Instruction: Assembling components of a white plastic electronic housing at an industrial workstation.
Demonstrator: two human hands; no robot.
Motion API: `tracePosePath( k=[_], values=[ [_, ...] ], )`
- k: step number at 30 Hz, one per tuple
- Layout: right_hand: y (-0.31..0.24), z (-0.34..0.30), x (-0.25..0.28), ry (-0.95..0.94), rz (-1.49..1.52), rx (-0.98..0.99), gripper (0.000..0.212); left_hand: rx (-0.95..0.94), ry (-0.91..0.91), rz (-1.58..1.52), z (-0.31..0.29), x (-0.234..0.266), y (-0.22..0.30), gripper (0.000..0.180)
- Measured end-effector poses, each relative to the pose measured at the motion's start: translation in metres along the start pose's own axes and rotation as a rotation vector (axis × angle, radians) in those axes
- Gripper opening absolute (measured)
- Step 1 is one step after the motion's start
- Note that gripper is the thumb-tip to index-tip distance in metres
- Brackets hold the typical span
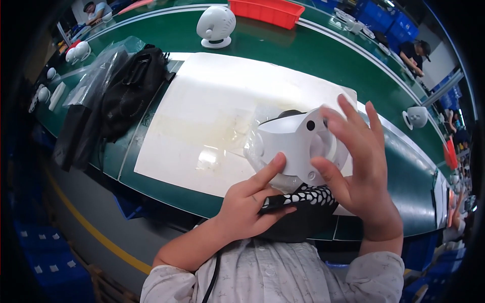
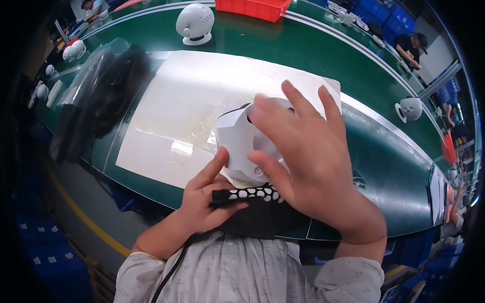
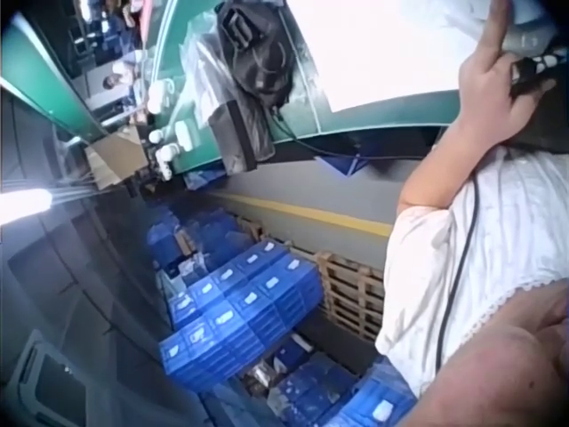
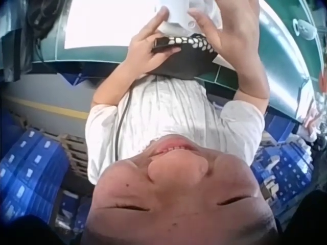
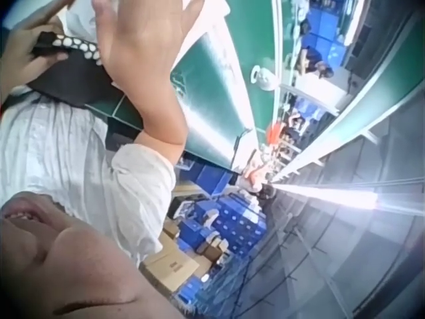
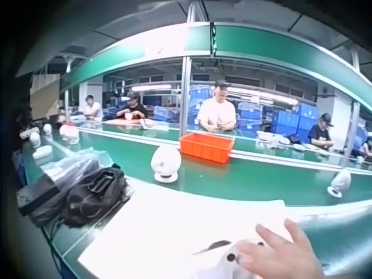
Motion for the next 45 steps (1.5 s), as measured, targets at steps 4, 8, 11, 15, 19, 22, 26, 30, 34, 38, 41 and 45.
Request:
tracePosePath(
  k=[4, 8, 11, 15, 19, 22, 26, 30, 34, 38, 41, 45],
  values=[
    [0.008, -0.026, -0.009, 0.149, 0.079, 0.054, 0.023, 0.002, -0.011, 0.005, 0.001, -0.001, 0.001, 0.023],
    [0.011, -0.032, -0.025, -0.059, 0.346, -0.147, 0.005, -0.008, -0.018, 0.032, 0.001, -0.001, -0.001, 0.023],
    [0.01, -0.036, -0.02, -0.025, 0.288, -0.131, 0.008, 0.013, -0.031, 0.007, 0.004, -0.004, 0.002, 0.023],
    [0.0, -0.043, -0.012, -0.006, -0.101, 0.001, 0.02, 0.037, -0.04, 0.028, 0.006, -0.005, 0.003, 0.026],
    [-0.013, -0.049, -0.012, -0.095, -0.3, 0.079, 0.037, -0.004, -0.033, 0.054, 0.004, -0.004, 0.004, 0.029],
    [-0.023, -0.051, -0.007, -0.141, -0.357, 0.048, 0.048, 0.005, -0.026, 0.041, 0.004, -0.006, 0.007, 0.027],
    [-0.028, -0.052, -0.004, -0.196, -0.385, 0.026, 0.053, -0.043, 0.021, 0.1, 0.004, -0.006, 0.017, 0.022],
    [-0.021, -0.048, 0.007, -0.158, -0.327, 0.039, 0.049, -0.18, 0.087, 0.155, 0.001, -0.007, 0.024, 0.021],
    [-0.02, -0.043, 0.011, -0.143, 0.326, 0.021, 0.039, -0.221, 0.025, 0.191, 0.0, -0.006, 0.031, 0.021],
    [-0.028, -0.042, -0.006, -0.103, 0.775, -0.187, 0.04, -0.278, -0.025, 0.205, 0.0, -0.008, 0.033, 0.024],
    [-0.035, -0.043, 0.005, -0.115, 0.427, 0.108, 0.058, -0.269, -0.025, 0.216, 0.001, -0.007, 0.032, 0.024],
    [-0.01, -0.049, 0.004, 0.223, 0.362, 0.21, 0.066, -0.201, 0.025, 0.207, 0.001, -0.006, 0.027, 0.024]
  ],
)
Point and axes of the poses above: each hand's wrist, its own z-axis towards the middle knuckle, its own x-axis out of the back of the hand, y = z × x, the point moved 4 cm from there along z, towards the middle knuckle, and after that the axes turned 5 degrees about -z, right-handed, at the moved point
